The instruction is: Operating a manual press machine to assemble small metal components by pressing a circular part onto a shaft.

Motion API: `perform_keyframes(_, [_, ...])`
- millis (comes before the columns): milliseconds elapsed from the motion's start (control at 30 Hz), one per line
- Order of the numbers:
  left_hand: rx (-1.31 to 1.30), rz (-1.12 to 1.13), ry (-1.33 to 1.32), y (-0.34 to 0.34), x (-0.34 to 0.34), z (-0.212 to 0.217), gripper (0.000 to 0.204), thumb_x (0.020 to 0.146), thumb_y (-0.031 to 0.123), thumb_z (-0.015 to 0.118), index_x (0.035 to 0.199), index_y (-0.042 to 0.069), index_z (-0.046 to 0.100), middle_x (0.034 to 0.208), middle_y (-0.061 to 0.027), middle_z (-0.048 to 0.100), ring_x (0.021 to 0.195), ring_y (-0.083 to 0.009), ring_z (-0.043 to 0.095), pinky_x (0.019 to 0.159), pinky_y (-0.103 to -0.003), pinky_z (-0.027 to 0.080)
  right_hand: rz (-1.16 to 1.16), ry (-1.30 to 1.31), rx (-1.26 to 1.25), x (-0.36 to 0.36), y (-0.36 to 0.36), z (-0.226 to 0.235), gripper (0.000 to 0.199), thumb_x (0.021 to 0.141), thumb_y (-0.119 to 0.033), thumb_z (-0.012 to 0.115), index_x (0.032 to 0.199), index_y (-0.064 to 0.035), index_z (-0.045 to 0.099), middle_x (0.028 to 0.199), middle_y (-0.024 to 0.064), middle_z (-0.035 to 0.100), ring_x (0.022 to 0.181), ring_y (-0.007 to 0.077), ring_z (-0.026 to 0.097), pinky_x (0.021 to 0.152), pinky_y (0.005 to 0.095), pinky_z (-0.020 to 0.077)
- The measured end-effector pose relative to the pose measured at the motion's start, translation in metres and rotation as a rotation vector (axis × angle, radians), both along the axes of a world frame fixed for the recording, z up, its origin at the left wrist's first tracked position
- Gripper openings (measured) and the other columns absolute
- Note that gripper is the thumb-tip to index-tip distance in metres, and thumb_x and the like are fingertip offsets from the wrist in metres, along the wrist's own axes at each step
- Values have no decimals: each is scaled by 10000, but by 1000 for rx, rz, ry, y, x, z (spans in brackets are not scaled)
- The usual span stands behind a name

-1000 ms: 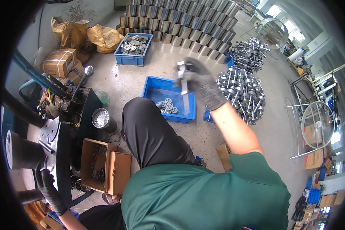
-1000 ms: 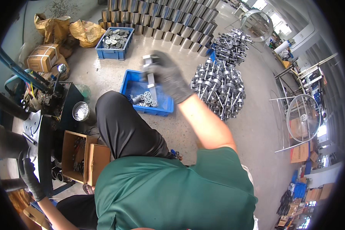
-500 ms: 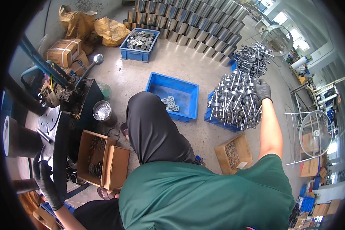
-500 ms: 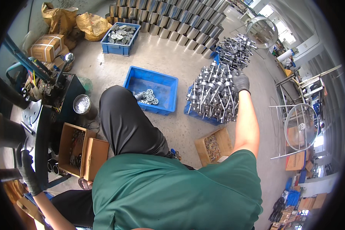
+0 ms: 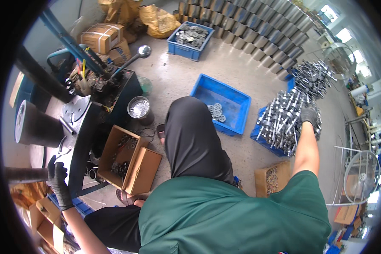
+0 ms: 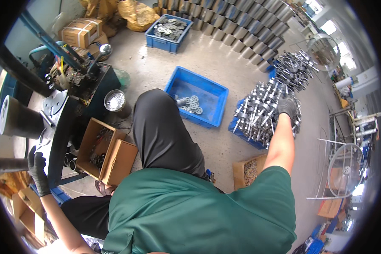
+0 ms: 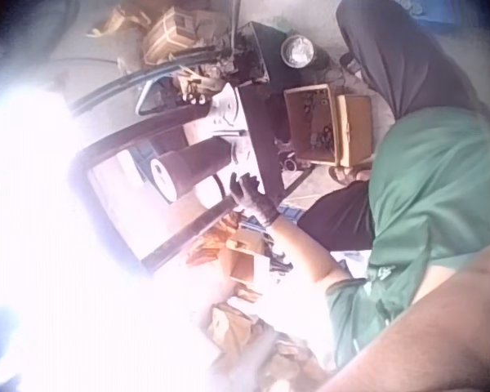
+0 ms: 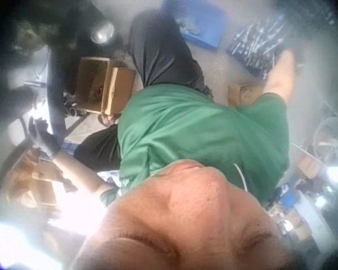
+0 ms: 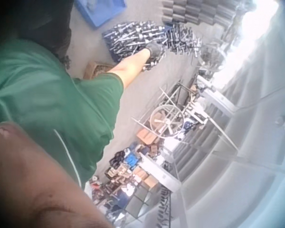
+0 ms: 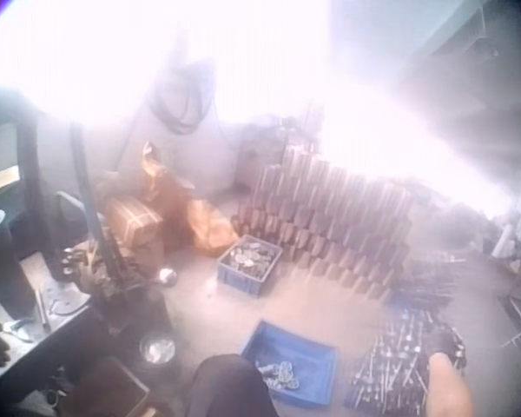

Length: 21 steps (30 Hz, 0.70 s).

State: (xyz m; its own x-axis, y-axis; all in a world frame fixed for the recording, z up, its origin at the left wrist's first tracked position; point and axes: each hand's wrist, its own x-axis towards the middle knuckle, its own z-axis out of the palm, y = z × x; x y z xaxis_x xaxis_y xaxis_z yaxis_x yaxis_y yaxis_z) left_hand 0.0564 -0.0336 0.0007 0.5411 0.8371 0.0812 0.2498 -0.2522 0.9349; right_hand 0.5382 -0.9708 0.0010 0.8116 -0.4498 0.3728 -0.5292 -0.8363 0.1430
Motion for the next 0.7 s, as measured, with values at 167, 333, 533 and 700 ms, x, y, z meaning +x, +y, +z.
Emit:
perform_keyframes(167, [7,58,-9,-9,-11,15,360,951,142,634,1300,53,641,843,4,618,663,-83,576,586,-230,459,10,18,33,0,-6,-1,602,989,-465,496,1458,-88,524,1461,222,541,1330,411,538,1109,500,429])
perform_keyframes(333, [-36,114,-105,-18,-30,32,393,951,164,629,1317,25,592,919,-33,650,745,-116,619,659,-253,501,77,100,60,39,-69,-25,479,1028,-389,427,1133,-41,739,1197,271,689,1118,427,678,944,524,540])
perform_keyframes(533, [-59,176,-193,-14,-56,46,372,935,154,652,1280,21,611,928,-54,674,747,-125,659,658,-242,526,180,618,-313,158,-1,44,357,916,-237,562,1182,-58,720,1281,229,660,1183,419,639,991,488,521])
perform_keyframes(700, [-74,238,-308,-5,-70,45,351,970,211,643,1276,38,637,948,-49,695,776,-113,660,681,-241,530,1020,453,-145,191,316,39,247,866,-219,612,998,-54,741,1137,262,684,1081,439,653,906,504,531])
